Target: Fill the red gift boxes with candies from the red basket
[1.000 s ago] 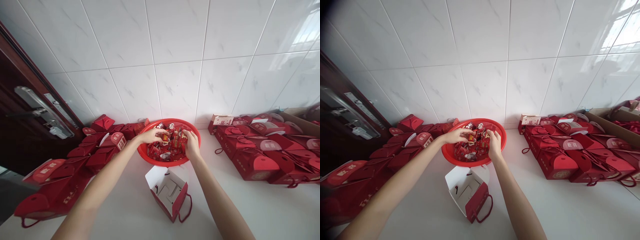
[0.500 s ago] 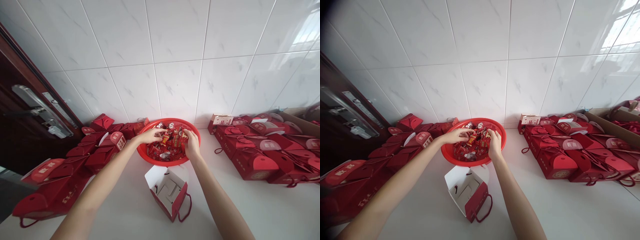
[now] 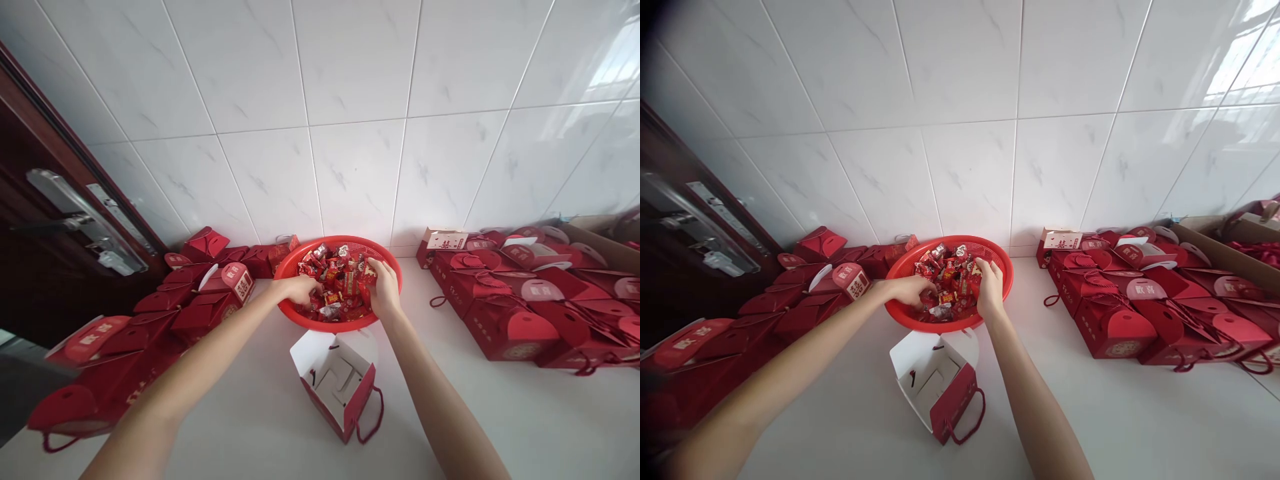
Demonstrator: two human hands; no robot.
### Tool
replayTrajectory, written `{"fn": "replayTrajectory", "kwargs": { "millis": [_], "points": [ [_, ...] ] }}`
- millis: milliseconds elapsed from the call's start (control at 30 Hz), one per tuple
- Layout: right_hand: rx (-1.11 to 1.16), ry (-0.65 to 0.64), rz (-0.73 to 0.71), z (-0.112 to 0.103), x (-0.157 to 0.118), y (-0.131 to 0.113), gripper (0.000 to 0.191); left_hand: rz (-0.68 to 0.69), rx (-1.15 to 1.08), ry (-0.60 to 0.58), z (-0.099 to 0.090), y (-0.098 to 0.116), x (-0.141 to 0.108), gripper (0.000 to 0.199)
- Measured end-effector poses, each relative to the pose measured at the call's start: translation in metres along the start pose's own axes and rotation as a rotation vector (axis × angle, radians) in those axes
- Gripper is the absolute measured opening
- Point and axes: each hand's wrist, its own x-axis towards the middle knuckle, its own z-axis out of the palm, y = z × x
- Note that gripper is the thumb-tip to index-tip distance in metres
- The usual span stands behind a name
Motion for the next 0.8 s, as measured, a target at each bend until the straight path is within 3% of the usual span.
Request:
{"fn": "replayTrajectory", "kwargs": {
  "millis": [133,333,433,600,800],
  "points": [
    [-0.013,0.011,0.004,-0.002,0.003,0.002,0.019,0.023,-0.01,0.014,-0.008,0.004,-0.003,0.051],
    [0.001,0.004,-0.008,-0.002,0.003,0.002,0.017,0.206,-0.33,0.345,-0.027,0.005,-0.013,0.044],
    [0.033,0.012,-0.002,0.0,0.001,0.001,0.015,0.235,-0.347,0.434,-0.033,0.01,-0.015,0.045],
    [0.034,0.02,0.006,0.0,-0.001,-0.001,0.016,0.233,-0.262,0.511,-0.033,0.014,-0.012,0.039],
    [0.078,0.018,0.035,0.002,-0.002,-0.003,0.017,0.213,-0.25,0.513,-0.033,0.01,-0.004,0.043]
  ]
}}
